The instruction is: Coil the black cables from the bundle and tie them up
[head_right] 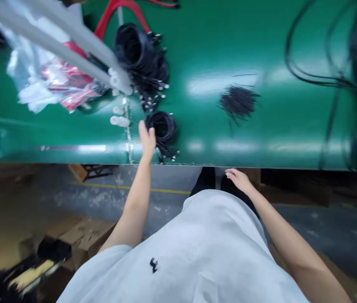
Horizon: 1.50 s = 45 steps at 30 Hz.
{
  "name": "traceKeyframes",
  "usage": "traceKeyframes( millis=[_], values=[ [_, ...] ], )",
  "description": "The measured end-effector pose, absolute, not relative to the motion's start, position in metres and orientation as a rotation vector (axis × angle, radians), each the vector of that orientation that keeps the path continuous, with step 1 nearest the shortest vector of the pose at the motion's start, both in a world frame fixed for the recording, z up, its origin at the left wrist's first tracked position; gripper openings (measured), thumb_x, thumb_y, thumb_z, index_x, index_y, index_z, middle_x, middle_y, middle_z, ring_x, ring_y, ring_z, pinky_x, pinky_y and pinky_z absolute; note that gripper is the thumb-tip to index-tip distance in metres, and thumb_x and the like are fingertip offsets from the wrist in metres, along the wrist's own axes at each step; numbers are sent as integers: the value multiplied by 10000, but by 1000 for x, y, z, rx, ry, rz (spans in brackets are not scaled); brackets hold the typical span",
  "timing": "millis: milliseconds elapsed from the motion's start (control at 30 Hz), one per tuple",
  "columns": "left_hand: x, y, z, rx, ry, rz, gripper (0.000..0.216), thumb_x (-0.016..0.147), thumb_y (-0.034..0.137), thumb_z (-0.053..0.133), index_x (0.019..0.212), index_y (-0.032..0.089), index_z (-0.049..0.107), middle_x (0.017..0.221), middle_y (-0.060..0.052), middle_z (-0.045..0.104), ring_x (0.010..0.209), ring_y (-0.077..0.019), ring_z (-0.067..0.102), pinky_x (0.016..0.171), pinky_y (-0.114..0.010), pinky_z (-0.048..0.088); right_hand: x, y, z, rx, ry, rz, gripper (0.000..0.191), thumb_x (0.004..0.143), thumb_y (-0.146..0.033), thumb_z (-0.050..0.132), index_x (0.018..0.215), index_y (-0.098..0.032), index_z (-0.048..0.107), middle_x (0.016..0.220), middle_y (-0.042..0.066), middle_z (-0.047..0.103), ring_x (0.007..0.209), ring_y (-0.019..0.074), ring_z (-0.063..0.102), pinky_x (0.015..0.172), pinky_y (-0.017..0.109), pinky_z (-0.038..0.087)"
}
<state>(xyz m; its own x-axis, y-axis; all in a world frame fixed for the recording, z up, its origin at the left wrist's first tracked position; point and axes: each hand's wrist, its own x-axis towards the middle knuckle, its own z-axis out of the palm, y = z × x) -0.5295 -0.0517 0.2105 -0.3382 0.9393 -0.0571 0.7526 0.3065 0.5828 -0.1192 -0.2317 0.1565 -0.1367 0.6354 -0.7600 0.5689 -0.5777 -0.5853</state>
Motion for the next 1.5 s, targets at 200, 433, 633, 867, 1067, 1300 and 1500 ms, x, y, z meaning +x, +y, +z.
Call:
traceKeyframes(
  millis=[200, 433, 633, 867, 1067, 1300, 1500],
  values=[
    [-532, -91, 237, 1496, 2315, 1004, 526, 880, 166, 483, 1402, 114, 443, 1437, -164, 512, 1326, -211, 506, 1121, -370, 417, 13, -265, 146, -2575, -1222, 1588, 211, 845, -303, 672, 966, -137, 723, 1107, 124, 720, 1125, 269, 646, 1061, 414, 446],
    [-405, -197, 233, 1469, 2107, 856, 327, 904, 286, 496, 1166, 150, 637, 1155, -108, 685, 1095, -206, 647, 1036, -394, 491, 132, -225, 119, -2684, -1264, 1315, 331, 960, -395, 590, 1160, -137, 647, 1188, 89, 661, 1075, 190, 631, 979, 419, 497],
    [-274, -267, 228, 1787, 1449, 313, 305, 968, 310, 441, 1137, 202, 670, 1203, -92, 701, 1166, -210, 639, 1067, -406, 488, 151, -231, 141, -2595, -1397, 957, 427, 1026, -383, 326, 1143, -154, 666, 1127, 136, 691, 1051, 231, 627, 870, 305, 455],
    [-221, -292, 238, 1868, 1244, 57, 330, 972, 281, 438, 1213, 208, 653, 1256, -82, 697, 1193, -206, 644, 1072, -391, 498, 161, -194, 153, -2481, -1402, 822, 266, 912, -268, 529, 1115, -122, 617, 1172, 212, 612, 1055, 290, 593, 899, 363, 419],
    [-228, -295, 246, 1791, 1371, 128, 335, 959, 275, 436, 1208, 194, 646, 1256, -89, 698, 1175, -213, 658, 1056, -410, 508, 162, -193, 187, -2223, -1278, 997, 153, 923, -277, 420, 914, -177, 536, 788, 73, 597, 760, 196, 556, 711, 291, 428],
    [-163, -307, 257, 1641, 1109, 203, 517, 904, 386, 545, 1410, 283, 534, 1438, -103, 581, 1322, -267, 565, 1149, -455, 442, 142, -366, 303, -1454, -1021, 1465, 339, 894, -546, 543, 802, -223, 491, 567, -55, 337, 479, 91, 280, 457, 229, 259],
    [-38, -346, 290, 1745, 319, 179, 648, 807, 325, 711, 1413, 443, 513, 1557, 50, 451, 1497, -193, 337, 1262, -298, 231, 137, -432, 368, -708, -986, 1854, 309, 831, -638, 599, 803, -332, 624, 466, -29, 406, 373, 129, 362, 366, 270, 316]
  ],
)
